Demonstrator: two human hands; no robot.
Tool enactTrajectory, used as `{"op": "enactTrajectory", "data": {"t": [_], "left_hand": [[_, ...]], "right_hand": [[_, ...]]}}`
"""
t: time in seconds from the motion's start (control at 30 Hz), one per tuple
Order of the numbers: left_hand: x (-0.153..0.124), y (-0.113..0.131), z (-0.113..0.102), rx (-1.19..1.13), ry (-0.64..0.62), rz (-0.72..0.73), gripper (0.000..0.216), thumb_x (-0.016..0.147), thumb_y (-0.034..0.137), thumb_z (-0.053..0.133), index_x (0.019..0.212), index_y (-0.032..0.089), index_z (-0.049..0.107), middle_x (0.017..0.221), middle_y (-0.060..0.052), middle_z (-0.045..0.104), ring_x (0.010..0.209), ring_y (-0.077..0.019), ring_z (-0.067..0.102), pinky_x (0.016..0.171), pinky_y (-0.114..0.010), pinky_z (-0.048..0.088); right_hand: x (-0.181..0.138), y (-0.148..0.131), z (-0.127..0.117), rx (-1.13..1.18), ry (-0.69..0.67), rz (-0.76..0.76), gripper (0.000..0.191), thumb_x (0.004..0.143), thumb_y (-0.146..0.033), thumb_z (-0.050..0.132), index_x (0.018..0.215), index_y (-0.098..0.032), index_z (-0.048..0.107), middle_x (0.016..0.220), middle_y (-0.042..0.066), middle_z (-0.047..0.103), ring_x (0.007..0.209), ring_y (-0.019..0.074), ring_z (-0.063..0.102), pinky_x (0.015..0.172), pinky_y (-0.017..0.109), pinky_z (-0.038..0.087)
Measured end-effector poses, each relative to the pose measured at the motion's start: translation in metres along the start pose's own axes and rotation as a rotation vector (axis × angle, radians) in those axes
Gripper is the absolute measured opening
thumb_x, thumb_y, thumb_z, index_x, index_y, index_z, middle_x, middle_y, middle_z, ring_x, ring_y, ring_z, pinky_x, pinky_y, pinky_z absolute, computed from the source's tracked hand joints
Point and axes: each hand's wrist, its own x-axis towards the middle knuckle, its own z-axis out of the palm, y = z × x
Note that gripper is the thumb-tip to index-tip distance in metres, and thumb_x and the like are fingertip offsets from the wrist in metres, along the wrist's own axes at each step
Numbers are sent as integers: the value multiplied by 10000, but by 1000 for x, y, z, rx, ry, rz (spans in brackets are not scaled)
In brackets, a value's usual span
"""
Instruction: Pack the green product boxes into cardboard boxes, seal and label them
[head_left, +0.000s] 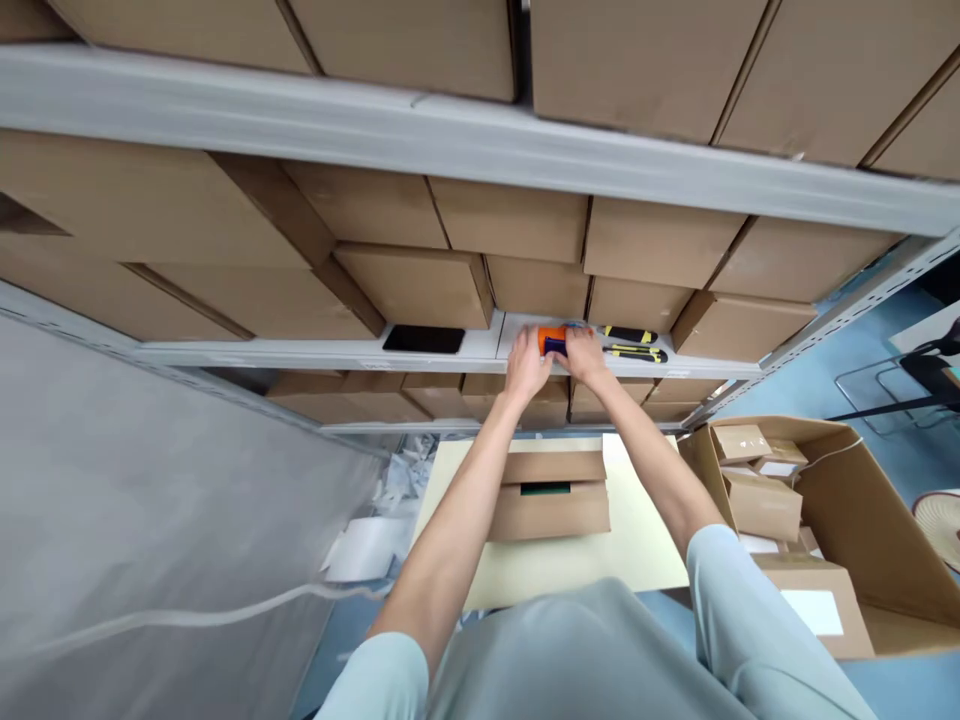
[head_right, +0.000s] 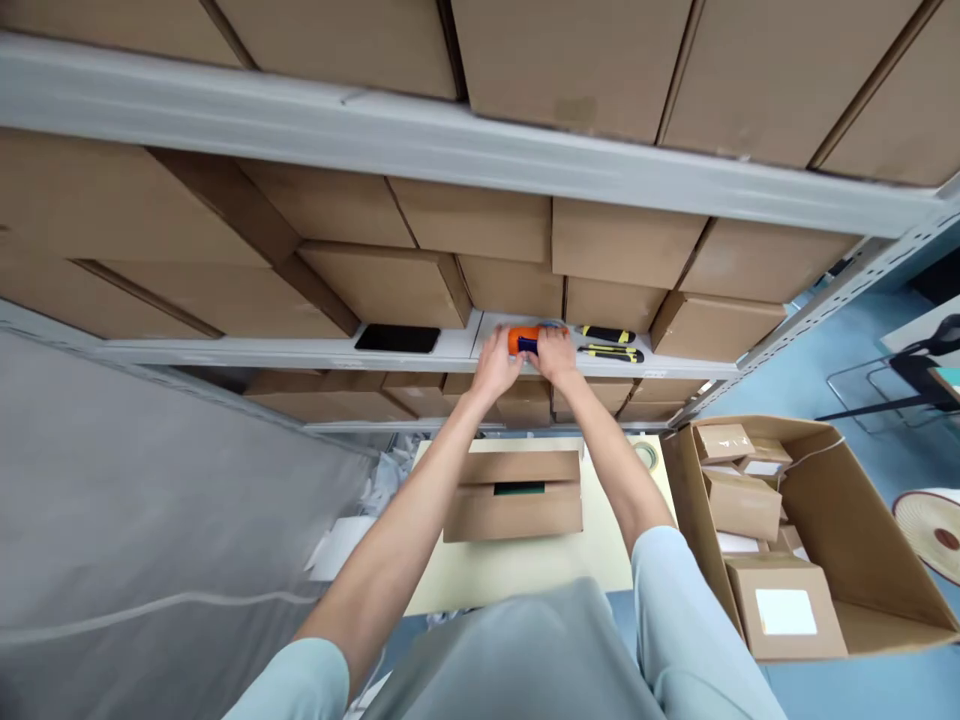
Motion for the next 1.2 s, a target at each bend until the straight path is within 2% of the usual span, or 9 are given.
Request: {"op": "enactTrajectory", "data": {"t": [0.2,0.3,0.4,0.5,0.6,0.73,0.83,1.03,1.2], "left_hand": [[-16,-5,9,-71,-20,18,793,913,124,680,1672,95,455,1836,-279,355,1694,-441,419,1377,-616,399],[-27,-4,6,-124,-5,24,797,927,134,665,1694,122,450,1831,-251,389,1718,-414,389,1411,-617,344],[-52,-7,-7,-176,27,60,767,964,172,650,1706,139,456,1808,-230,444,1731,-374,377,1431,-595,315],[-99,-16,-28,-215,96,66,745,996,267,688,1706,184,476,1781,-201,497,1694,-353,446,1408,-577,373],[-164,-21,-50,-251,132,33,670,1012,379,738,1642,227,565,1655,-173,639,1566,-337,592,1316,-562,498],[-243,-10,-73,-303,130,-14,477,1055,412,707,1500,243,689,1485,-135,752,1407,-298,686,1178,-508,605],[-277,2,-82,-293,163,-13,375,1087,393,676,1422,238,740,1378,-126,798,1318,-289,722,1147,-501,610],[-297,10,-96,-226,155,76,259,1114,361,660,1295,245,804,1215,-95,840,1165,-269,747,1080,-489,604],[-303,9,-111,-233,145,102,243,1116,325,649,1282,256,813,1216,-86,842,1155,-262,743,1061,-476,602]], "right_hand": [[-3,-12,-1,-54,-42,80,511,1087,-332,722,1474,-11,630,1461,301,728,1412,376,618,1251,495,407],[-19,-12,-9,-52,-43,51,475,1105,-263,674,1491,6,606,1457,302,728,1411,360,618,1253,479,412],[-50,-8,-9,-26,-2,-3,406,1120,-246,627,1450,-10,629,1410,294,746,1343,363,654,1222,490,459],[-104,-3,1,61,89,-89,391,1137,-314,610,1445,-75,636,1329,260,773,1240,369,710,1146,512,541],[-175,-1,16,165,149,-157,344,1156,-400,581,1384,-155,661,1195,210,800,1110,371,752,1041,533,605],[-257,-13,28,251,146,-161,345,1163,-468,565,1320,-180,673,1157,199,802,1046,368,760,969,545,631],[-293,-26,32,278,128,-170,375,1155,-489,578,1344,-178,665,1155,199,803,1033,371,755,953,555,636],[-315,-49,30,260,129,-211,330,1146,-430,577,1365,-197,657,1164,179,803,1058,368,749,967,560,631],[-319,-58,25,253,132,-269,345,1147,-421,578,1378,-174,646,1167,188,806,1080,368,749,973,553,625]]}}
